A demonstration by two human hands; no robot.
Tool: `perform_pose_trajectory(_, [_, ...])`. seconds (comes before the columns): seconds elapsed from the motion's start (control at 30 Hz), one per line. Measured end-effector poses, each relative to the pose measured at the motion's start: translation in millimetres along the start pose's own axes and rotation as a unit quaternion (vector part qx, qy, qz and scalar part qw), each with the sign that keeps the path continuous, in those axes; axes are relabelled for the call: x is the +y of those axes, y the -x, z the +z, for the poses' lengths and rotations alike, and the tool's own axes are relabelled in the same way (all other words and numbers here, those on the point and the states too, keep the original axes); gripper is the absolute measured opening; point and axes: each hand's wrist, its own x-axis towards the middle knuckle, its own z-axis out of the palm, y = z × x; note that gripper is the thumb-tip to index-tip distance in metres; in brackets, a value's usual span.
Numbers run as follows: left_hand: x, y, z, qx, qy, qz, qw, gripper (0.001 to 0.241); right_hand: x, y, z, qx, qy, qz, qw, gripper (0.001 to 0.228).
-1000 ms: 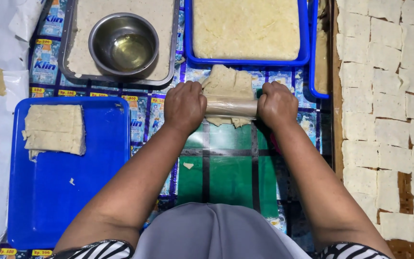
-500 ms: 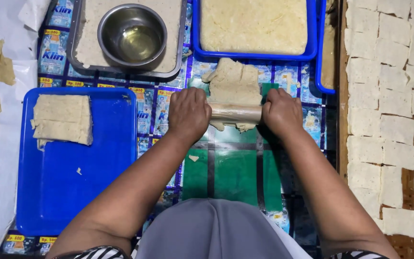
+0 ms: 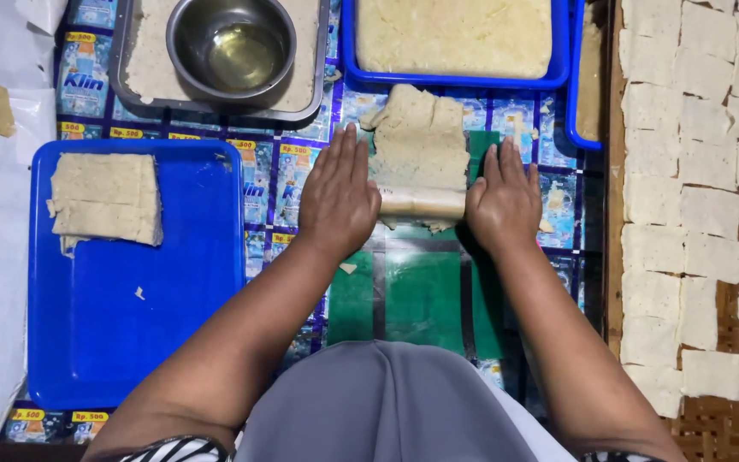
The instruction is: Rolling out dough and cutting it into square pieces using a rolling pin and a plastic scraper tool.
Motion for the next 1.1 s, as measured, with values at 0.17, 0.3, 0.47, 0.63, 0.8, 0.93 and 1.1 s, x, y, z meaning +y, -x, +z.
perform_pose_trajectory(0.17, [2.8,23.3,6.8,0.002,-0.004,0.010,1.000,0.065,-11.0,25.5,-9.1,0.055,0.018,-0.030,0.998,0.056])
perform_pose_trajectory(0.3, [-4.3,-13.8,12.7,-0.014,-0.029,-0.018,0.999,0.064,0.2,-12.9,-1.4,-0.022,-0.006,0.008,1.000,0.063])
perform_pose_trajectory(0.47, [-10.9,-43.3,14.3,0.031,-0.056,-0.029,0.998,0.070,-10.6,-54.3,-12.9,-0.039,-0.028,0.056,0.997,0.068])
perform_pose_trajectory(0.63, [6.4,-6.9,-2.5,-0.025,-0.034,-0.055,0.998,0.064,-8.7,-13.1,-14.7,-0.048,-0.017,0.028,0.998,0.060])
perform_pose_trajectory(0.8, [3.4,3.6,7.5,-0.121,0.010,-0.107,0.987,0.074,14.7,-4.5,-4.6,-0.266,0.011,0.092,0.960,0.072])
perform_pose_trajectory(0.93, [0.4,-33.1,-7.4,-0.085,-0.022,-0.096,0.991,0.070,9.3,-41.2,-11.6,-0.214,-0.007,0.109,0.971,0.075])
perform_pose_trajectory(1.1, [2.7,-8.6,4.0,-0.072,-0.016,-0.061,0.995,0.066,-0.3,-17.0,-12.9,-0.195,-0.016,0.083,0.977,0.069])
